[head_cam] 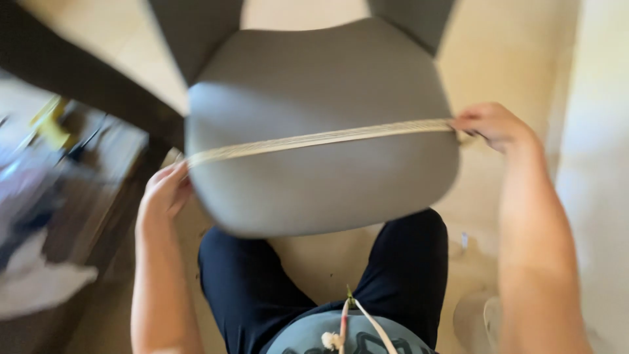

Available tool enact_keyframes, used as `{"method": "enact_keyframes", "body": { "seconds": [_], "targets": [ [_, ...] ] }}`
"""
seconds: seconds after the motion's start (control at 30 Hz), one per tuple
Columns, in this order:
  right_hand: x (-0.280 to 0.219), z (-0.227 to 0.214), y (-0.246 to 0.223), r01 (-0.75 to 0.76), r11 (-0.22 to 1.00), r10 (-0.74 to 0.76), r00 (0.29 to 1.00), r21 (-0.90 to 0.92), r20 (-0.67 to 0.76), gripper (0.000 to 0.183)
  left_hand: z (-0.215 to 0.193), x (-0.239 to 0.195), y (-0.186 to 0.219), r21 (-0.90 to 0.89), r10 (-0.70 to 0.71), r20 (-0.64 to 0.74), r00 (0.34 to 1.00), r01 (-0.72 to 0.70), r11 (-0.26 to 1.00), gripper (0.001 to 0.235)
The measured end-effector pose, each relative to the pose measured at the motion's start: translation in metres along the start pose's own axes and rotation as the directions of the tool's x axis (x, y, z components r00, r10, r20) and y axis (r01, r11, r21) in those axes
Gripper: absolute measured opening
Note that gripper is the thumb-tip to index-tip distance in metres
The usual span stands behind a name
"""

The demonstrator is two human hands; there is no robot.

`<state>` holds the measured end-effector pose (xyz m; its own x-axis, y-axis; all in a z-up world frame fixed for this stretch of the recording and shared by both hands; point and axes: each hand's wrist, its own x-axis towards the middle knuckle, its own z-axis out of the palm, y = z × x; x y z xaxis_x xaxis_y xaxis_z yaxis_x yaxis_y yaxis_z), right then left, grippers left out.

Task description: The person cuts an orange fabric draped over a chair using scissors, then removes pins from the fabric. They place the fabric on a table, cut a smaller piece, and finally measure the chair seat with a measuring tape.

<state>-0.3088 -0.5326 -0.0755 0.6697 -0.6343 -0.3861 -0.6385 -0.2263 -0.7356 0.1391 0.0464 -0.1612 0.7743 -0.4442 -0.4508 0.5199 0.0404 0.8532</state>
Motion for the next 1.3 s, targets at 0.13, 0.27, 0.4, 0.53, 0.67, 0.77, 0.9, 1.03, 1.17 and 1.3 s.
{"method": "enact_keyframes", "body": {
  "seconds": [0.13, 0.27, 0.4, 0.53, 0.67, 0.77, 0.9, 1.03, 1.17, 1.3],
  "targets": [
    [-0.018, 0.004, -0.006, 0.063, 0.948, -0.046, 0.997, 0.313, -0.062, 0.019, -0.023, 0.017, -0.012, 0.014, 0.078, -0.086, 0.993, -0.077, 0.997, 0.022],
    [-0.016, 0.003, -0.004, -0.084, 0.946, 0.065, 0.995, 0.313, 0.071, 0.016, -0.027, 0.008, 0.001, 0.127, 0.026, -0.067, 0.997, -0.018, 0.992, 0.013],
    [0.001, 0.015, 0.033, 0.007, 0.863, -0.029, 0.999, 0.505, 0.035, 0.017, -0.027, -0.004, 0.009, 0.217, 0.064, -0.133, 0.989, -0.034, 0.976, 0.022],
    [0.006, 0.026, 0.047, 0.017, 0.835, -0.046, 0.998, 0.550, 0.040, 0.015, -0.019, -0.016, 0.019, 0.304, 0.077, -0.168, 0.983, -0.022, 0.953, 0.022],
    [0.011, 0.027, 0.052, -0.048, 0.843, 0.007, 0.997, 0.536, 0.077, 0.020, -0.014, -0.019, 0.022, 0.388, 0.092, -0.201, 0.975, -0.007, 0.922, 0.023],
    [0.011, 0.027, 0.049, -0.049, 0.820, 0.000, 0.996, 0.571, 0.085, 0.016, -0.016, -0.017, 0.020, 0.337, 0.082, -0.223, 0.971, -0.002, 0.941, 0.018],
    [0.002, 0.023, 0.035, -0.067, 0.826, 0.022, 0.996, 0.559, 0.087, 0.016, -0.010, -0.022, 0.023, 0.299, 0.099, -0.225, 0.969, -0.028, 0.954, 0.017],
    [-0.004, 0.023, 0.029, -0.023, 0.815, -0.024, 0.997, 0.579, 0.073, 0.017, -0.019, -0.018, 0.022, 0.328, 0.096, -0.243, 0.965, -0.011, 0.945, 0.019],
    [-0.018, 0.015, 0.006, 0.058, 0.920, -0.034, 0.997, 0.389, -0.069, 0.011, -0.026, -0.013, 0.020, 0.386, 0.105, -0.229, 0.968, -0.009, 0.923, 0.026],
    [-0.037, -0.001, -0.009, 0.167, 0.984, -0.149, 0.967, 0.069, -0.207, 0.008, -0.018, -0.016, 0.021, 0.349, 0.097, -0.285, 0.954, 0.009, 0.937, 0.022]
  ]
}}
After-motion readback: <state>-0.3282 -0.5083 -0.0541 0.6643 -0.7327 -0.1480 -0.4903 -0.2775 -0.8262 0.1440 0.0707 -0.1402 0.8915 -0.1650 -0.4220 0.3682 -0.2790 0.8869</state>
